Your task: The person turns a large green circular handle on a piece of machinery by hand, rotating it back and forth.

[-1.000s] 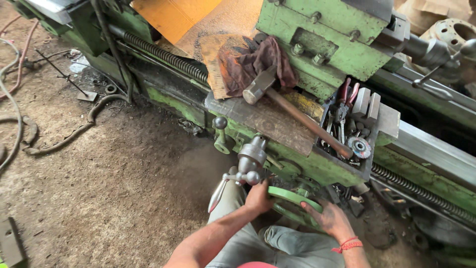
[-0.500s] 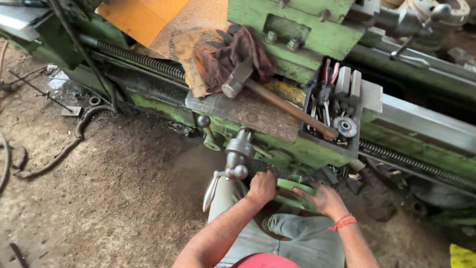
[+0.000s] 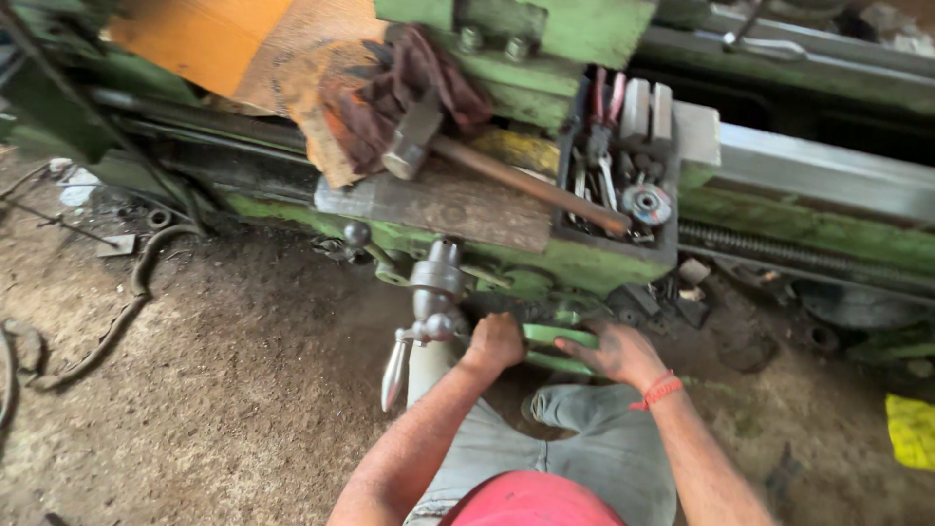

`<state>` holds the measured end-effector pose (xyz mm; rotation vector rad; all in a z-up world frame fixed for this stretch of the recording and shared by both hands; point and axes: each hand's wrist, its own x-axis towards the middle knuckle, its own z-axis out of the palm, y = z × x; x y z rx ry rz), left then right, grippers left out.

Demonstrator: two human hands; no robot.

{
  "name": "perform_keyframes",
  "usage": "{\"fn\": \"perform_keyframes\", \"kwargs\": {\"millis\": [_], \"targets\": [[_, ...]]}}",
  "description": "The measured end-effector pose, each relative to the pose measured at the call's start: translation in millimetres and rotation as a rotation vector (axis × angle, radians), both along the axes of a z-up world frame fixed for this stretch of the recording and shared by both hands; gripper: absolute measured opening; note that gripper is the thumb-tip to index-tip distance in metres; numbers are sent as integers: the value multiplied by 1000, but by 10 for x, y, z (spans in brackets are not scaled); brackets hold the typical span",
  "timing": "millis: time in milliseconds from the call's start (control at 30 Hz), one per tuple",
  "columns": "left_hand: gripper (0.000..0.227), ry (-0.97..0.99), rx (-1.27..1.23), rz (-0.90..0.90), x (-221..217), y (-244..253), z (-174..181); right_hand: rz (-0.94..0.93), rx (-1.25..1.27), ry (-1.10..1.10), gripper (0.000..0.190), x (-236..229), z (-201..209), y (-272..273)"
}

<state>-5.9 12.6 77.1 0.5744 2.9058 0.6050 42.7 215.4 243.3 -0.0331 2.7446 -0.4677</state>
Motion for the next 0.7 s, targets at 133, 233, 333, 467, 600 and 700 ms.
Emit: {"fn": "perform_keyframes", "kwargs": {"millis": [133, 233, 333, 467, 600, 700], "targets": [[24, -97, 59, 23, -20, -4, -106, 116, -87, -14, 85, -85, -109, 190], [22, -125, 103, 63, -25, -25, -42, 147, -246, 17, 81, -76, -124, 333], [22, -182, 141, 103, -25, -31, 63, 166, -378, 67, 74, 19, -86, 441], [24, -203, 125, 100, -27, -54, 151, 125, -367, 120, 70, 82, -86, 424], [26, -235, 130, 85, -32, -68, 185, 32, -246, 16, 69, 71, -82, 398], [27, -211, 160, 96, -13, -77, 189, 27, -257, 27, 69, 91, -72, 391]]}}
